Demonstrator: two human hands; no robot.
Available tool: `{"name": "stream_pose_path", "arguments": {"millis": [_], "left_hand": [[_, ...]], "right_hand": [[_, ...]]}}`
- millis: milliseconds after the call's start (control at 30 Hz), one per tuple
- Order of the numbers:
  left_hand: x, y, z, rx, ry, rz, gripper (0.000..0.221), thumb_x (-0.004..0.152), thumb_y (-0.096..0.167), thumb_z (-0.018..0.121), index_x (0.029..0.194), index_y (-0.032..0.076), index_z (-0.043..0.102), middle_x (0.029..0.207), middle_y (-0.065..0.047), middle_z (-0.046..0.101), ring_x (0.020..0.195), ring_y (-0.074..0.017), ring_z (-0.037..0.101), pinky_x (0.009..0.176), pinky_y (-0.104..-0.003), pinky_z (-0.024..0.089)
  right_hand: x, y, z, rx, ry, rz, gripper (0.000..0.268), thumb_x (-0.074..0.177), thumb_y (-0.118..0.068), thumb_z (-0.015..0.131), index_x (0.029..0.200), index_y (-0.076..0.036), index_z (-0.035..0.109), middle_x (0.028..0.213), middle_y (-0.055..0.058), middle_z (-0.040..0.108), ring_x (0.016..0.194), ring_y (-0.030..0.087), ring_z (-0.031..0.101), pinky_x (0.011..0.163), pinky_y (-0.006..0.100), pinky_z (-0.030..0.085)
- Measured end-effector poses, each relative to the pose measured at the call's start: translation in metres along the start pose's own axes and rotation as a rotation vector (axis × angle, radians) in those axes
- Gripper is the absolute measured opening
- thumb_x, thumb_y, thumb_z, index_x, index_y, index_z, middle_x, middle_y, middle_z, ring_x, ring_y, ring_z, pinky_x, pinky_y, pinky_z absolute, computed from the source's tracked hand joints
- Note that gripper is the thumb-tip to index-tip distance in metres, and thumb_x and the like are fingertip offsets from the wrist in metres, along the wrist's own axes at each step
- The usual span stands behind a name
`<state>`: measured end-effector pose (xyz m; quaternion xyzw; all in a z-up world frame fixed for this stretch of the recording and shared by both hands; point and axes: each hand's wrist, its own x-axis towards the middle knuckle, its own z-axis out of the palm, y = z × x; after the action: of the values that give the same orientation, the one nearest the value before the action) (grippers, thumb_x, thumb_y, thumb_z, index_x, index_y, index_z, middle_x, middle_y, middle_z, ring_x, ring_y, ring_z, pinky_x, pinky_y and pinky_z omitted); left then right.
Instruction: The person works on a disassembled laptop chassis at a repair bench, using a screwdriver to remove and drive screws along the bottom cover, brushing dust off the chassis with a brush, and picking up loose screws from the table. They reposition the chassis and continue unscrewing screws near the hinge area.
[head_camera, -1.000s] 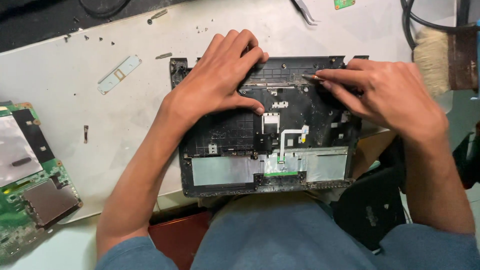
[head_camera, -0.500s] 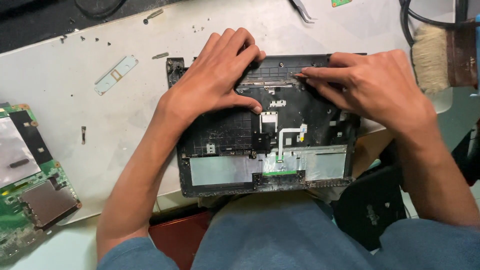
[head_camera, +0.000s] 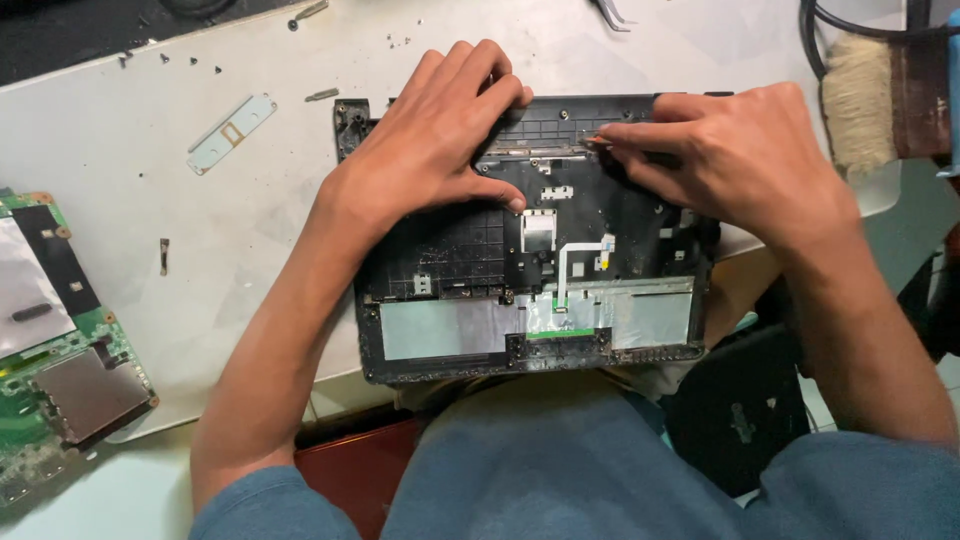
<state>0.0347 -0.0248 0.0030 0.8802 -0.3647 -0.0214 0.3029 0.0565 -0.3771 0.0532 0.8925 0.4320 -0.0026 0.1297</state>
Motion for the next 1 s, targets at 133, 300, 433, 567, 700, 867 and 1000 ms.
{"name": "stream_pose_path", "arguments": {"millis": [133,300,433,567,700,867,1000], "left_hand": [[-0.001,-0.001,0.002,0.004,-0.001,-0.003,0.095,0.087,0.067,0.111,0.138,0.005,0.061,0.135,-0.014,0.054,0.119,-0.0341,0.053,0.101,-0.046,0.044],[-0.001,0.001,0.001,0.011,-0.018,-0.008,0.092,0.089,0.064,0.11,0.14,0.004,0.062,0.134,-0.014,0.052,0.117,-0.0333,0.052,0.1,-0.046,0.044],[0.0,0.001,0.001,0.021,-0.021,-0.013,0.094,0.09,0.067,0.108,0.142,0.004,0.062,0.135,-0.014,0.053,0.117,-0.0332,0.052,0.1,-0.047,0.044],[-0.003,0.002,0.003,0.037,-0.006,0.003,0.095,0.089,0.068,0.108,0.141,0.004,0.062,0.136,-0.015,0.054,0.119,-0.0341,0.053,0.1,-0.047,0.045],[-0.002,0.002,0.001,0.037,-0.021,-0.014,0.095,0.089,0.067,0.108,0.143,0.003,0.063,0.135,-0.015,0.054,0.118,-0.0342,0.053,0.101,-0.047,0.045],[-0.003,0.002,0.002,0.045,0.001,0.013,0.094,0.09,0.069,0.107,0.141,0.004,0.062,0.136,-0.016,0.054,0.12,-0.0346,0.053,0.101,-0.047,0.045],[-0.003,0.002,0.0,0.041,-0.014,-0.01,0.094,0.091,0.068,0.107,0.143,0.003,0.063,0.136,-0.016,0.053,0.119,-0.0351,0.052,0.101,-0.048,0.045]], "right_hand": [[-0.003,0.011,-0.005,0.054,-0.151,0.023,0.045,0.124,-0.071,0.059,0.16,-0.057,0.081,0.096,-0.015,0.081,0.051,0.013,0.066,0.047,0.033,0.038],[0.003,0.0,0.001,0.065,0.029,0.002,0.034,0.127,-0.063,0.072,0.153,-0.05,0.091,0.098,-0.017,0.081,0.057,0.013,0.07,0.047,0.034,0.038],[-0.003,0.011,-0.002,0.069,-0.168,0.055,0.045,0.122,-0.072,0.062,0.159,-0.055,0.082,0.099,-0.017,0.084,0.049,0.01,0.065,0.046,0.03,0.037],[0.0,0.002,0.0,0.064,-0.066,0.052,0.037,0.124,-0.068,0.069,0.155,-0.055,0.087,0.1,-0.018,0.083,0.058,0.017,0.074,0.05,0.037,0.043],[-0.002,0.009,-0.004,0.078,-0.156,0.062,0.041,0.123,-0.073,0.065,0.153,-0.055,0.086,0.087,-0.017,0.078,0.05,0.011,0.063,0.049,0.032,0.037],[-0.002,0.002,0.0,-0.013,-0.052,0.06,0.036,0.124,-0.072,0.067,0.153,-0.06,0.086,0.1,-0.02,0.082,0.062,0.018,0.078,0.05,0.037,0.045],[-0.004,0.009,-0.003,0.058,-0.086,0.043,0.038,0.124,-0.069,0.069,0.154,-0.054,0.087,0.096,-0.018,0.083,0.052,0.01,0.065,0.049,0.032,0.039]]}}
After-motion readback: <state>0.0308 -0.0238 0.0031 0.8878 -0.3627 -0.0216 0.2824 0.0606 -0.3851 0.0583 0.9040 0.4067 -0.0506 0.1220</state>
